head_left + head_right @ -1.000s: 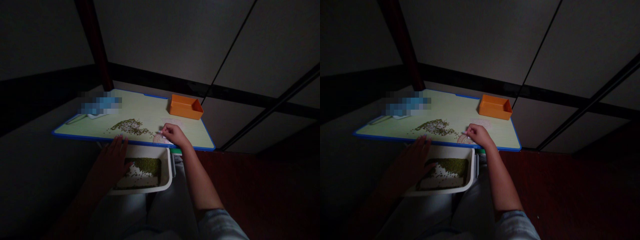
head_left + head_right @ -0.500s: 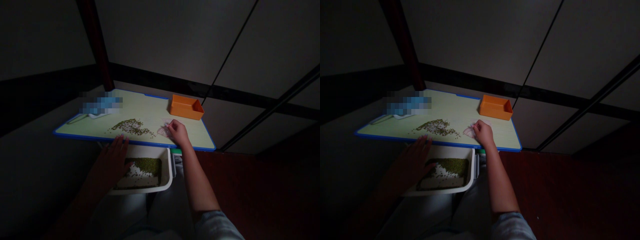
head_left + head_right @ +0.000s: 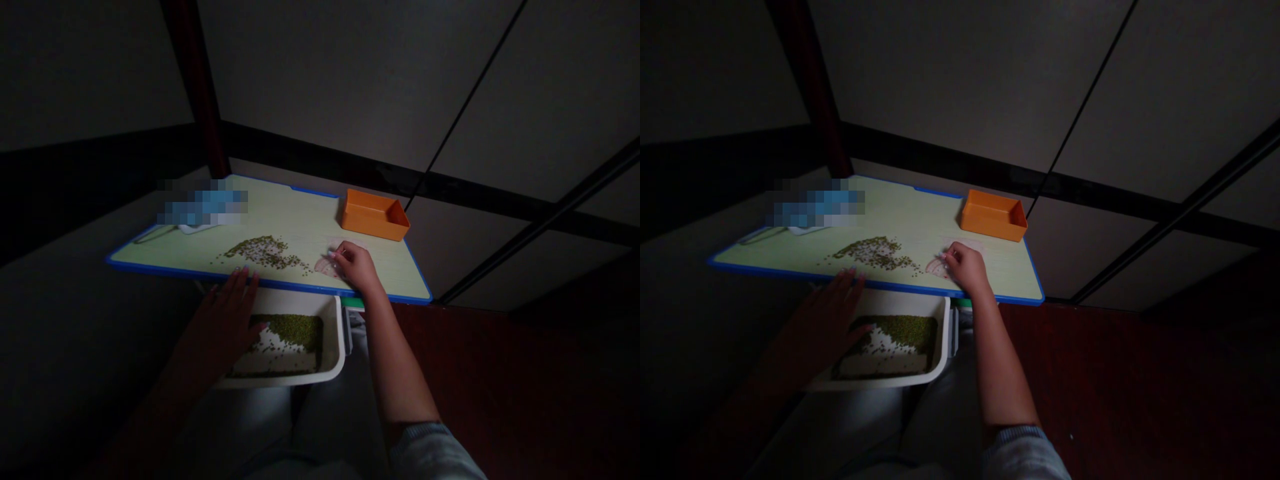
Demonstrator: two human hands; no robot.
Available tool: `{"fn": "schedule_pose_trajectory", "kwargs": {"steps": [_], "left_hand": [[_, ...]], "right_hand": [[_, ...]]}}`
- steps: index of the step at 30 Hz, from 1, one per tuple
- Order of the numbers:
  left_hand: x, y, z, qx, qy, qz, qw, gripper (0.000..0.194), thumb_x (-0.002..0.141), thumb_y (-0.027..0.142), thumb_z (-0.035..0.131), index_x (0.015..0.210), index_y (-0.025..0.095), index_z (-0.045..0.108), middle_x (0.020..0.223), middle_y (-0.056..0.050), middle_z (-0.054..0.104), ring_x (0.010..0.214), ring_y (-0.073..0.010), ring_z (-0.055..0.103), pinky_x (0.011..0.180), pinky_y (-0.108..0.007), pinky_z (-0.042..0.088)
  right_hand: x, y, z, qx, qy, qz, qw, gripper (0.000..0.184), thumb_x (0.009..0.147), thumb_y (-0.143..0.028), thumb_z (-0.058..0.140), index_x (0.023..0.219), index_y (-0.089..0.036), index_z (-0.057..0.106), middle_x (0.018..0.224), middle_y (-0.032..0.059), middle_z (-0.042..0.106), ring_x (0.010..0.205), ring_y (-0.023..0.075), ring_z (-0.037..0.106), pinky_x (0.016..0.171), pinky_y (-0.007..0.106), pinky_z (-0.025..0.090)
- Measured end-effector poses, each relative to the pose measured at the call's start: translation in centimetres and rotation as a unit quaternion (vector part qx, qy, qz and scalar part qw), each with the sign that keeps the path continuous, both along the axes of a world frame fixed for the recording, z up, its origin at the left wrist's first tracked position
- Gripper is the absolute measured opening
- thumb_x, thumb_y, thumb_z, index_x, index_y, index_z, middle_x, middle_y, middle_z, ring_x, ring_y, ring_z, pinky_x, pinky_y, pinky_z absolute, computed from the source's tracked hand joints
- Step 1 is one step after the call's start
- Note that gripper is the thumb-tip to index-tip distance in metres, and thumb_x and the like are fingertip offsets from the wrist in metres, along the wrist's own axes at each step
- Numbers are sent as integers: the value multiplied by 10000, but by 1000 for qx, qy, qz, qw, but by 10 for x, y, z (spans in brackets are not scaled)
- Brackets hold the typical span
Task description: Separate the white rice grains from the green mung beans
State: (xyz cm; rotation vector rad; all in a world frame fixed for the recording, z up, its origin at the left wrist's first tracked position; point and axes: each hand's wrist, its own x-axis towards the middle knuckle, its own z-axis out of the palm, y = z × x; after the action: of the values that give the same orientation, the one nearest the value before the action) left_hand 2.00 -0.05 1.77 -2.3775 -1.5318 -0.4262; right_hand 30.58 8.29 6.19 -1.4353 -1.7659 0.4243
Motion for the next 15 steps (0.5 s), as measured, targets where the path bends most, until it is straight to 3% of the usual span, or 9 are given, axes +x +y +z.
{"fn": "schedule_pose_trajectory", "kwargs": {"steps": [15], "left_hand": [[-3,4,-5,6,6,-3,1000,781,847,477,375,1481,88,137,1560,-234,253,1442,-368,261,1101,-572,286]], "right_hand": [[7,0,-6,-53,93,98,989,241,779,-413,622,702,-196,548,555,-50,485,505,101,420,489,216,286]]}}
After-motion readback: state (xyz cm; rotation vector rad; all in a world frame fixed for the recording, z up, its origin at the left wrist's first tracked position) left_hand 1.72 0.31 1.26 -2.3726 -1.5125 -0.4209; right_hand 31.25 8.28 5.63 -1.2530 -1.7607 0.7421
